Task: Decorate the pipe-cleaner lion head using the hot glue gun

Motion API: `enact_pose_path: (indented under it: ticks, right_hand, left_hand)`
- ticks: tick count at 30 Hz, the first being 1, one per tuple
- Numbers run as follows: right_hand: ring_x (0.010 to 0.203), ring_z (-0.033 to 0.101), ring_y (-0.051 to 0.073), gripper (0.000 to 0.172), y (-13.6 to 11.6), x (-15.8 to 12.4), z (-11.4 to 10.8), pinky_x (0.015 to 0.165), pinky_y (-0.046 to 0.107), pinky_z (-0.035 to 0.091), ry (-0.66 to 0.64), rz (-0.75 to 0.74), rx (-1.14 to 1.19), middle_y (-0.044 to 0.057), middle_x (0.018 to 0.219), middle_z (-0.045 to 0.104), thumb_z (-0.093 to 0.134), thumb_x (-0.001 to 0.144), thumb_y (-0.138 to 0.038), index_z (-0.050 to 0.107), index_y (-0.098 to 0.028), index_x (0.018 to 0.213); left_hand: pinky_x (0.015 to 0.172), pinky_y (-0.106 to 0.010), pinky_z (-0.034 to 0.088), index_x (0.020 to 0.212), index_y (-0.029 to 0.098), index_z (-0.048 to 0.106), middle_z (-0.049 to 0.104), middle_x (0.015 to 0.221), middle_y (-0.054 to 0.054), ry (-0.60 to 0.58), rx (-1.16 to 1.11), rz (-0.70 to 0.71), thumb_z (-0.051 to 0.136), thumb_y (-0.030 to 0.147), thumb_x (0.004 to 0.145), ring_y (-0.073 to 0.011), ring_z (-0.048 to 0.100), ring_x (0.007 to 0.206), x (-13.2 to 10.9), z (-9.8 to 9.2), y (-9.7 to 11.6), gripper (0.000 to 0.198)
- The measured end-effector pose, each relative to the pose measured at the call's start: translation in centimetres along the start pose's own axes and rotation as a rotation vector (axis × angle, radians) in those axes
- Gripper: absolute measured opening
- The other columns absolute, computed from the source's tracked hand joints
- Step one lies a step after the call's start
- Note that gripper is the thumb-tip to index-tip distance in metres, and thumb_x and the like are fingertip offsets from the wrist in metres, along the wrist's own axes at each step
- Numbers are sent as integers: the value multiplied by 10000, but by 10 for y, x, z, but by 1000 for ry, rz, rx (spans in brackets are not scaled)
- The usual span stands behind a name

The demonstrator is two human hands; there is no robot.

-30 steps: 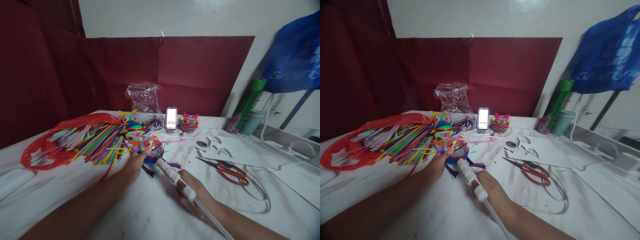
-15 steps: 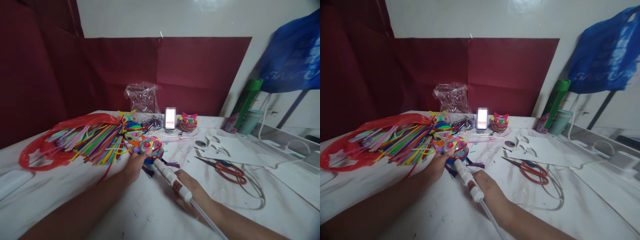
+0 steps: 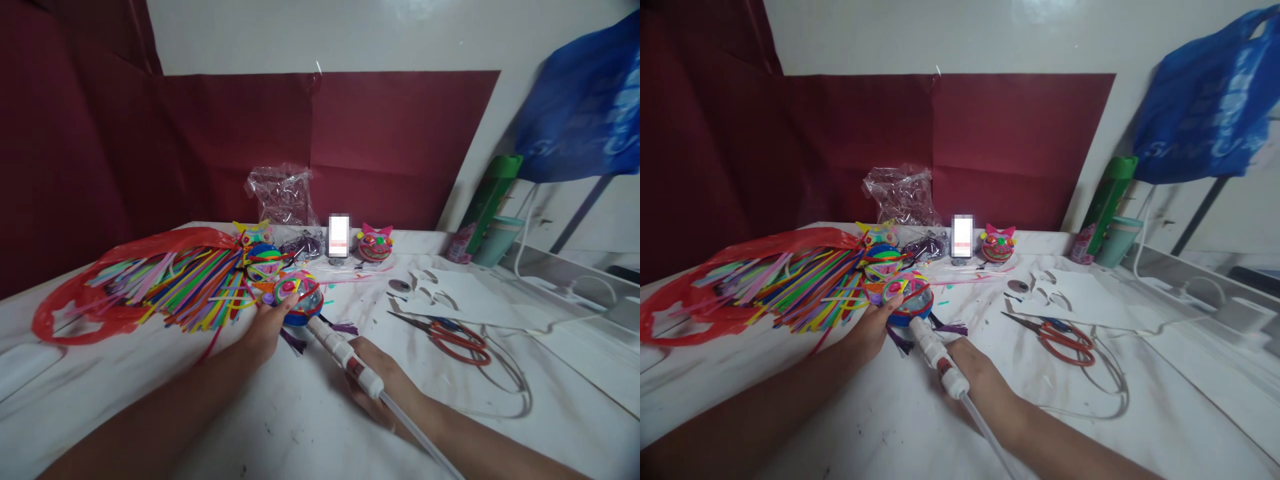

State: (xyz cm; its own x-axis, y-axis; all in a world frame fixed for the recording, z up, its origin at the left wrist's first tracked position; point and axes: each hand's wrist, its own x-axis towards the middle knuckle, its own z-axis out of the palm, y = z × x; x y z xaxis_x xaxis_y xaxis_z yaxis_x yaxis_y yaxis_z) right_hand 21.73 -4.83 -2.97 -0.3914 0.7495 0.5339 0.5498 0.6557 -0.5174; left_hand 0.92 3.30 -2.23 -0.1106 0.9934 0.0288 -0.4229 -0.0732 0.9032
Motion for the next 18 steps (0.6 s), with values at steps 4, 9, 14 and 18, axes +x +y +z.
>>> enact_pose_path:
  ticks: [4,9,14,18]
  right_hand:
    - [686,642,194,215,11,-3,11,603,281,542,7,-94,-44,38,778,651,546,716,-43,532,-232,819]
    - [758,638,199,222,24,-10,22,654,302,544,31,-125,-49,43,836,638,544,746,-55,515,-226,885]
    - [673,616,186,208,13,-7,10,603,281,524,-18,-90,-94,41,784,629,530,718,-45,516,-227,818]
    - [634,615,189,210,3,-2,2,567,271,515,-65,-66,-102,39,720,627,508,705,-28,491,-235,734]
  left_hand:
    - [1079,-456,401,1130,187,670,737,1122,-102,-48,44,28,846,378,620,-319,593,1208,0,-1,-4,571]
    - [1074,-426,408,1152,217,664,721,1173,-89,-57,47,88,833,371,650,-295,587,1221,1,-3,-6,552]
    - [1059,-453,421,1128,171,671,742,1113,-114,-29,0,21,867,387,577,-327,611,1185,3,-4,-5,623]
    - [1082,-426,406,1124,178,660,719,1177,-110,-21,-19,5,867,379,582,-309,576,1237,2,-3,-3,614]
